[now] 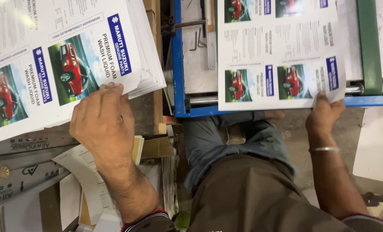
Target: The person repeatedly picks up printed sheets from a blue roller conveyor and places them onto a growing stack on the left. The sheets feature Maruti Suzuki branding and car images. The person handles the sheets by hand without using tools.
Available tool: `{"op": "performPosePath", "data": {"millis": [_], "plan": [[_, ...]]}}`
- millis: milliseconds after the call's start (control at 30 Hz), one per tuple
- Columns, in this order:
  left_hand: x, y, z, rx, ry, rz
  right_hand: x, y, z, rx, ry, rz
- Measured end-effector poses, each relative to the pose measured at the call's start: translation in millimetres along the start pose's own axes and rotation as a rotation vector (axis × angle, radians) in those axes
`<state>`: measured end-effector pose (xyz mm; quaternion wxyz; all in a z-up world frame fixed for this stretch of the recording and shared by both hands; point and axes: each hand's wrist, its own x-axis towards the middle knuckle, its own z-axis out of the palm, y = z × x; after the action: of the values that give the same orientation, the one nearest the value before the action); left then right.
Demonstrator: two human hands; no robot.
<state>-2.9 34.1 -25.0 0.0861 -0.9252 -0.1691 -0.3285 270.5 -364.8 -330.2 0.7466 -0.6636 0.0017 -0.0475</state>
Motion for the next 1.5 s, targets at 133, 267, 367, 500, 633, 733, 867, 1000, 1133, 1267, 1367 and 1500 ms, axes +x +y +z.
{"op": "performPosePath", "data": {"millis": [133, 267, 367, 500, 633, 733, 867, 1000, 1133, 1267, 1367, 1500], "plan": [[4, -3, -5, -0.064, -0.06, -0.033, -33, -1, -17, -0.028, 0.04, 0.092], [13, -8, -23, -0.154, -0.154, -0.015, -61, 0, -17, -0.013, 0.048, 0.133], [23, -14, -34, -0.273, -0.259, -0.069, -65, -5, -13, -0.153, -0.004, 0.096], [23, -17, -29, -0.311, -0.191, -0.11, -41, -8, 5, -0.096, -0.013, 0.12], [2, -15, -2, -0.171, 0.008, -0.046, -7, -8, 20, -0.011, -0.137, 0.087], [-12, -21, 7, -0.155, 0.028, -0.043, 7, -10, 24, 0.051, -0.167, 0.222], [-9, -44, -1, -0.2, -0.131, -0.092, 6, -25, 25, 0.07, -0.249, 0.352], [10, -79, -16, -0.283, -0.023, -0.307, -18, -54, 37, 0.064, -0.306, 0.455], [12, -55, -2, -0.575, 0.33, -0.161, -36, -110, 83, 0.017, -0.474, 0.485], [-1, 44, 26, -0.388, 0.112, 0.086, -59, -171, 142, 0.385, -0.923, 0.264], [7, 111, 35, -0.232, -0.178, 0.185, -79, -195, 180, 0.693, -1.032, 0.292], [21, 136, -1, -0.427, -0.335, 0.199, -79, -192, 203, 0.635, -0.602, 0.5]]}}
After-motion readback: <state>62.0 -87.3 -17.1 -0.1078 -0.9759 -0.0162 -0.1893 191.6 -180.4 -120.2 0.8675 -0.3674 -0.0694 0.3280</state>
